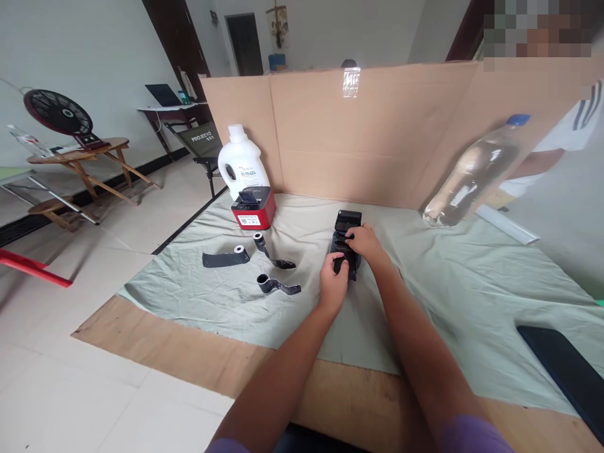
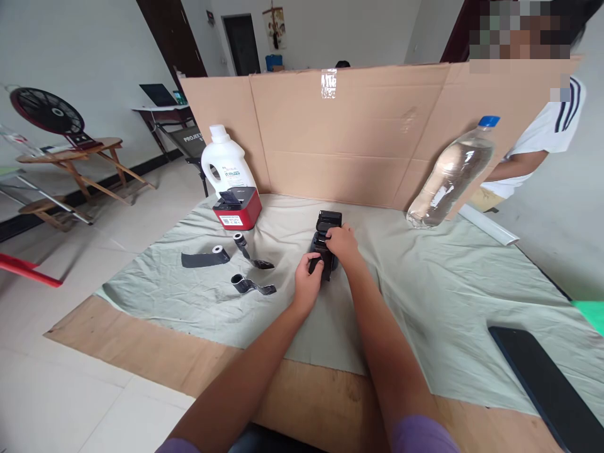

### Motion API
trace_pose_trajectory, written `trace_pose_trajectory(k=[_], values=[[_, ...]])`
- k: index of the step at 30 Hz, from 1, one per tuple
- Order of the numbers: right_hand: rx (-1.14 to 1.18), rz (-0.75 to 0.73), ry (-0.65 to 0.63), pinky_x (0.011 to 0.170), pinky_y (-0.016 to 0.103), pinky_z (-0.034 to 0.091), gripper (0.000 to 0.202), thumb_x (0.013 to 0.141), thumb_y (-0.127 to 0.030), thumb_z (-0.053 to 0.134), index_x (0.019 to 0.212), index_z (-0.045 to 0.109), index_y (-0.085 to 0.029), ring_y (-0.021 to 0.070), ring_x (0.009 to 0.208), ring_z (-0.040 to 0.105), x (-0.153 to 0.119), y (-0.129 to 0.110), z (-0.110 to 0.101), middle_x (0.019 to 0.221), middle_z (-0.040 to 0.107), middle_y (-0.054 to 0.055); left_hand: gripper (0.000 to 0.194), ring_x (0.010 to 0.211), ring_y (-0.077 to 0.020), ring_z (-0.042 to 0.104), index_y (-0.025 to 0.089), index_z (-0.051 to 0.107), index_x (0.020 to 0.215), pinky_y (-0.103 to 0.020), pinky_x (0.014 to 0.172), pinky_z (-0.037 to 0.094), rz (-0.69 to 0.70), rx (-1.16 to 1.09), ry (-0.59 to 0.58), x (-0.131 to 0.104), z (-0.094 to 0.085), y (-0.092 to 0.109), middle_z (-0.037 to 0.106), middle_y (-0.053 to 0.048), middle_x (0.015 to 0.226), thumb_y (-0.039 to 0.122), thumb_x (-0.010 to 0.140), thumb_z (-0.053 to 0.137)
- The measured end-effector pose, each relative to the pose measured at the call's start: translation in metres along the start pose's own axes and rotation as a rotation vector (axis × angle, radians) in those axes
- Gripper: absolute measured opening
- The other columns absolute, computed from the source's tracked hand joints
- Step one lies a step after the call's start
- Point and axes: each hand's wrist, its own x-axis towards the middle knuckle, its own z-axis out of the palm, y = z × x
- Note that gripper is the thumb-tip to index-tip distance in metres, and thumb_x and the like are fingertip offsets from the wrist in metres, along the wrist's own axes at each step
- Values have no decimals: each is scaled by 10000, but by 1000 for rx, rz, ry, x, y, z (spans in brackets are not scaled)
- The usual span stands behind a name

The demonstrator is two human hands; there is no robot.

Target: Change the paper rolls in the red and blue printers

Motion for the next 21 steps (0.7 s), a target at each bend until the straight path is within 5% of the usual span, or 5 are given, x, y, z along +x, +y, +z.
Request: trace_pose_trajectory(k=[5, 9, 12, 16, 21], values=[[-3, 85, 18, 912, 416, 496, 303, 812, -301, 722, 1088, 692, -180, 298, 1069, 622, -3, -4, -10, 1214, 598, 159, 148, 656, -147, 575, 216, 659, 977, -266, 599, 508, -86, 13, -49, -3, 1, 4, 621, -15, 787, 316, 871, 634], [79, 182, 94, 945, 462, 499, 692, 724, -381, 814, 1316, 554, -132, 359, 1146, 614, -2, 1, -12, 1315, 586, 207, 139, 517, -102, 504, 201, 658, 944, -219, 498, 445, -126, 24, -59, -5, 2, 10, 540, 39, 657, 298, 855, 613], [236, 50, 165, 1023, 463, 467, 875, 743, -338, 780, 1503, 393, -141, 351, 1234, 573, 2, 9, -9, 1431, 559, 192, 142, 458, -90, 493, 187, 672, 929, -207, 469, 402, -146, 48, -61, -6, 2, 13, 527, 56, 599, 248, 830, 591], [414, -92, 162, 953, 421, 498, 704, 839, -343, 654, 1495, 460, -175, 252, 976, 646, 9, 19, -10, 1376, 636, 131, 194, 429, -89, 487, 176, 704, 926, -199, 442, 371, -194, 54, -59, -7, 1, 17, 522, 58, 553, 187, 794, 563], [413, -193, 66, 868, 373, 508, 333, 823, -331, 657, 1115, 722, -183, 187, 810, 612, 10, 25, -30, 1170, 704, 86, 230, 431, -79, 499, 177, 729, 922, -196, 432, 372, -224, 61, -51, -9, 0, 22, 576, 43, 611, 165, 777, 552]])
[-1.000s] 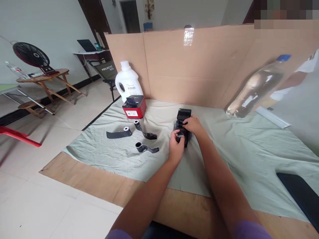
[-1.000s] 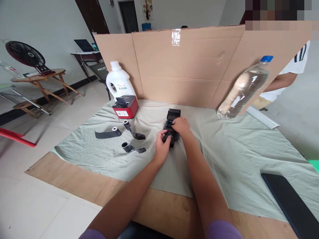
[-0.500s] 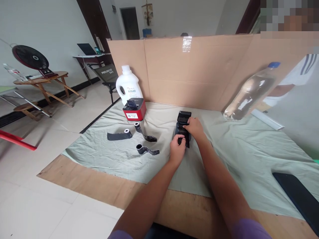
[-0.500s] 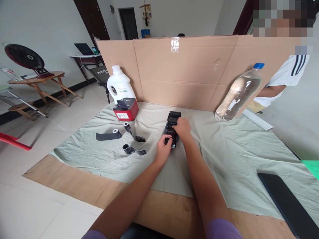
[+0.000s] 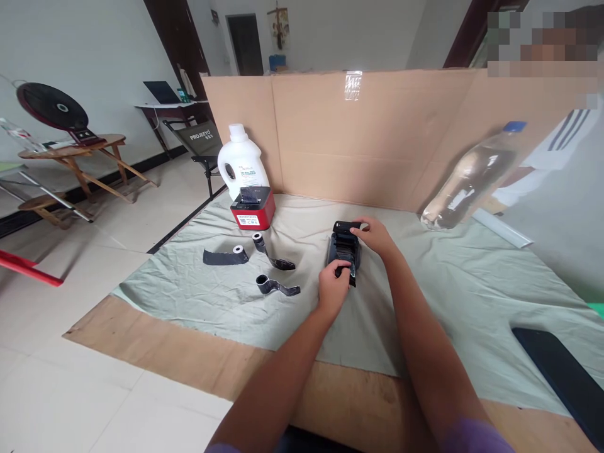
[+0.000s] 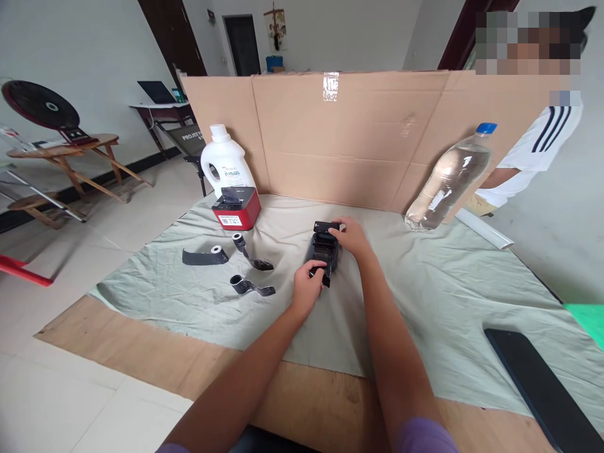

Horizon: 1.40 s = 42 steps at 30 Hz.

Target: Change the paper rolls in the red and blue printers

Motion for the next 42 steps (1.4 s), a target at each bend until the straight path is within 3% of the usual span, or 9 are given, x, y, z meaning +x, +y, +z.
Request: trace_pose_trajectory(k=[4, 7, 10, 15, 21, 31, 37, 42], values=[[-25, 5, -252, 844, 355, 516, 281, 774, -266, 708, 1043, 747, -193, 202, 858, 632, -5, -9, -15, 1196, 684, 88, 215, 426, -78, 509, 171, 743, 882, -197, 430, 379, -28, 27, -22, -3, -2, 2, 585, 32, 619, 172, 785, 551], [-63, 33, -338, 909, 377, 509, 357, 778, -238, 717, 1134, 745, -214, 232, 940, 643, -7, -16, -16, 1241, 676, 93, 209, 422, -78, 508, 172, 744, 867, -197, 431, 381, -34, 33, -28, -4, -3, 3, 578, 34, 612, 171, 785, 552], [-57, 94, -299, 964, 395, 498, 491, 796, -222, 702, 1287, 685, -223, 249, 1008, 644, -6, -19, -9, 1321, 647, 109, 211, 421, -81, 514, 176, 743, 870, -195, 428, 373, -29, 41, -37, -4, -3, 2, 557, 41, 589, 171, 788, 549], [25, 215, -266, 1075, 421, 437, 503, 772, -206, 704, 1275, 689, -202, 287, 1201, 591, -5, -14, 7, 1359, 632, 117, 214, 432, -87, 531, 183, 739, 888, -198, 442, 389, -22, 54, -54, -5, -4, 2, 554, 46, 586, 176, 792, 548], [292, 471, -273, 928, 384, 522, 716, 776, -339, 741, 1447, 541, -187, 292, 1170, 605, -14, -6, 14, 1445, 564, 147, 207, 458, -95, 560, 198, 741, 893, -212, 496, 436, 13, 69, -73, -3, -3, -1, 611, 36, 628, 196, 810, 551], [221, 439, -128, 1006, 365, 482, 611, 784, -252, 714, 1373, 581, -157, 254, 1184, 597, -25, -20, 21, 1390, 593, 154, 189, 463, -105, 566, 201, 731, 895, -211, 505, 425, 18, 105, -92, -1, -1, -5, 606, 39, 610, 209, 824, 556], [277, 479, -196, 855, 345, 537, 649, 778, -331, 713, 1392, 561, -184, 240, 1021, 651, -26, -17, 16, 1306, 619, 145, 186, 460, -99, 557, 203, 730, 884, -207, 499, 415, 46, 116, -83, -1, -1, -7, 603, 38, 619, 206, 821, 555], [142, 428, -143, 935, 364, 524, 665, 713, -415, 777, 1314, 609, -184, 273, 1131, 623, -18, -12, 24, 1339, 603, 145, 193, 460, -102, 561, 196, 730, 887, -212, 496, 413, 29, 117, -86, -1, 0, -5, 627, 28, 649, 195, 821, 549]])
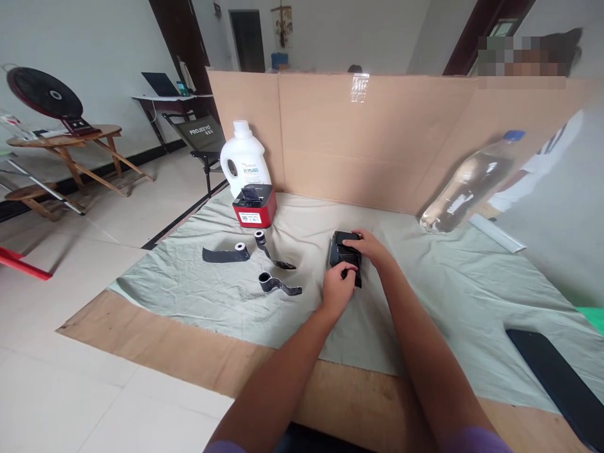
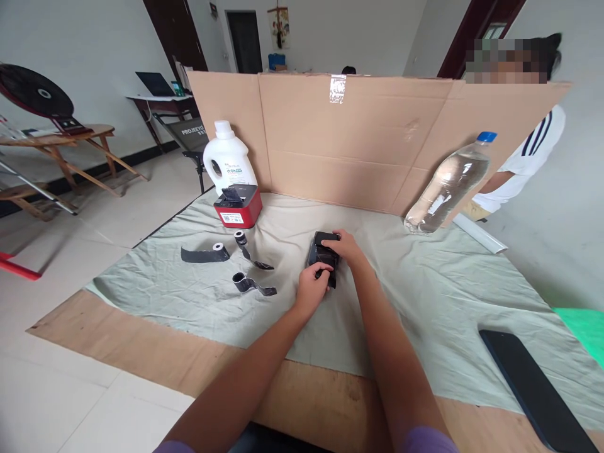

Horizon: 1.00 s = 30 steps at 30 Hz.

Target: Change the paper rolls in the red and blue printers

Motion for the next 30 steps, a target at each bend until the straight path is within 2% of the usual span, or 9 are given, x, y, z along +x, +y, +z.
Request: trace_pose_trajectory(k=[3, 8, 16, 19, 22, 26, 30], values=[[-71, -24, 49, 954, 390, 520, 675, 698, -474, 788, 1292, 619, -201, 300, 1166, 607, 6, 1, 10, 1315, 617, 141, 197, 476, -106, 580, 195, 734, 895, -217, 504, 420, 12, 7, -10, -1, -1, 2, 655, 16, 691, 197, 831, 548], [-94, -46, 104, 1002, 394, 495, 647, 728, -436, 768, 1307, 597, -204, 303, 1205, 588, 8, 4, 23, 1317, 609, 147, 199, 485, -104, 580, 195, 737, 899, -224, 524, 439, 7, 19, -11, -3, -4, 6, 676, 9, 715, 193, 842, 546], [-84, -26, 146, 1102, 419, 418, 659, 771, -492, 706, 1367, 557, -253, 295, 1295, 534, -6, 7, 26, 1427, 524, 131, 190, 466, -100, 572, 195, 725, 889, -217, 508, 424, 47, 11, -14, 0, -2, 0, 639, 28, 663, 201, 838, 542], [-16, -69, 104, 1071, 393, 452, 639, 793, -519, 677, 1372, 547, -283, 269, 1262, 556, -10, 10, 23, 1386, 580, 95, 195, 470, -105, 570, 199, 726, 897, -216, 495, 407, 51, 18, -17, 1, -1, -3, 636, 28, 657, 216, 840, 540], [115, -40, 20, 986, 368, 517, 668, 810, -498, 665, 1423, 498, -292, 252, 1162, 615, -10, 12, 15, 1321, 636, 79, 202, 488, -111, 580, 209, 729, 900, -217, 519, 420, 48, 25, -19, 1, 0, -4, 623, 33, 635, 222, 840, 537], [268, 30, -80, 914, 345, 552, 733, 784, -385, 683, 1471, 466, -249, 248, 1094, 652, -9, 12, 3, 1335, 624, 108, 193, 496, -112, 580, 217, 726, 893, -219, 523, 424, 31, 8, -22, 2, 1, -5, 621, 34, 648, 223, 835, 542], [268, 33, -130, 886, 350, 552, 805, 747, -339, 708, 1500, 445, -235, 260, 1115, 643, -9, 11, -3, 1382, 596, 124, 191, 511, -113, 566, 213, 728, 913, -223, 546, 437, 50, 28, -9, 1, -2, -2, 629, 25, 661, 214, 831, 555]])
